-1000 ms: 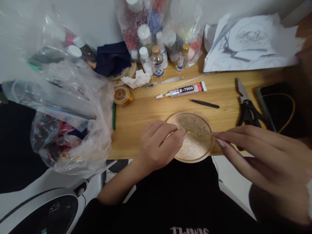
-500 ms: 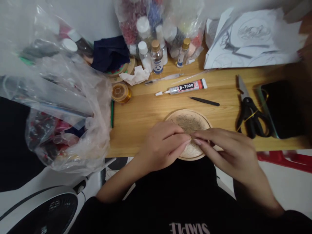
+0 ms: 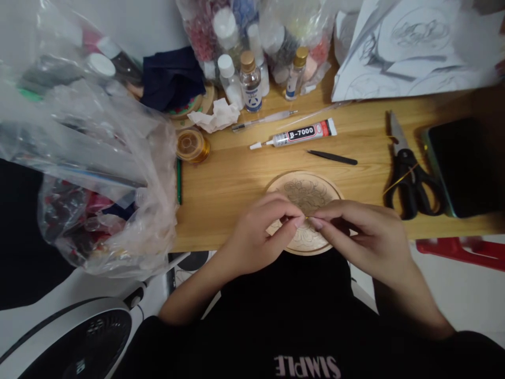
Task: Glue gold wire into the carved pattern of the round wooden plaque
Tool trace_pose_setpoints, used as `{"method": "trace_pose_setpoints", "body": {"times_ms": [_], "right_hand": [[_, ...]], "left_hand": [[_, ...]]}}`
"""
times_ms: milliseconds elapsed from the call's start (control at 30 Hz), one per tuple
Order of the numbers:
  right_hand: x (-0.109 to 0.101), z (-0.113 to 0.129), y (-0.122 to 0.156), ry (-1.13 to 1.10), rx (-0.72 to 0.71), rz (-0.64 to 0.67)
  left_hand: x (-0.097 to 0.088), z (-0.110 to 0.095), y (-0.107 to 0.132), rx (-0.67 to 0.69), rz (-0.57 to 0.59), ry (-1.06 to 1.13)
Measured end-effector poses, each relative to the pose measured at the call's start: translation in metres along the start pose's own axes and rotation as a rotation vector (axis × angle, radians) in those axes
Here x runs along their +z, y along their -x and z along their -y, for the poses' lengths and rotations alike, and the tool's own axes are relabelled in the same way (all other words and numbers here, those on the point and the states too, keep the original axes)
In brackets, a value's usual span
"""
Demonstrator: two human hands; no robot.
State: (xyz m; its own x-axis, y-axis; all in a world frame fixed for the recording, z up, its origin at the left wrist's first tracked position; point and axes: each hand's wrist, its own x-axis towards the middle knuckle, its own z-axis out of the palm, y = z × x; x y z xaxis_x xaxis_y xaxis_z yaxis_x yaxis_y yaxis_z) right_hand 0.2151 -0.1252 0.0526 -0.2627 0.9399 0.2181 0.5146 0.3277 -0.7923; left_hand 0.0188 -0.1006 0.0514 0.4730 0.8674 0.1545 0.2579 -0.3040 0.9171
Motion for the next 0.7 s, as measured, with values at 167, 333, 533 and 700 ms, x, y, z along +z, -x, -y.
{"method": "trace_pose_setpoints", "body": {"times_ms": [167,333,533,700], "right_hand": [[0.001,-0.003,0.001,-0.009,0.024,0.001],[0.004,-0.004,0.002,0.018,0.021,0.019],[0.018,-0.001,0.003,0.217,0.013,-0.081],[0.030,0.000,0.003,0.399,-0.026,-0.213]], "left_hand": [[0.000,0.000,0.000,-0.006,0.013,-0.033],[0.003,0.003,0.001,0.016,0.006,-0.151],[0.014,0.008,0.005,0.061,-0.075,-0.428],[0.024,0.013,0.005,0.175,-0.191,-0.589]]}}
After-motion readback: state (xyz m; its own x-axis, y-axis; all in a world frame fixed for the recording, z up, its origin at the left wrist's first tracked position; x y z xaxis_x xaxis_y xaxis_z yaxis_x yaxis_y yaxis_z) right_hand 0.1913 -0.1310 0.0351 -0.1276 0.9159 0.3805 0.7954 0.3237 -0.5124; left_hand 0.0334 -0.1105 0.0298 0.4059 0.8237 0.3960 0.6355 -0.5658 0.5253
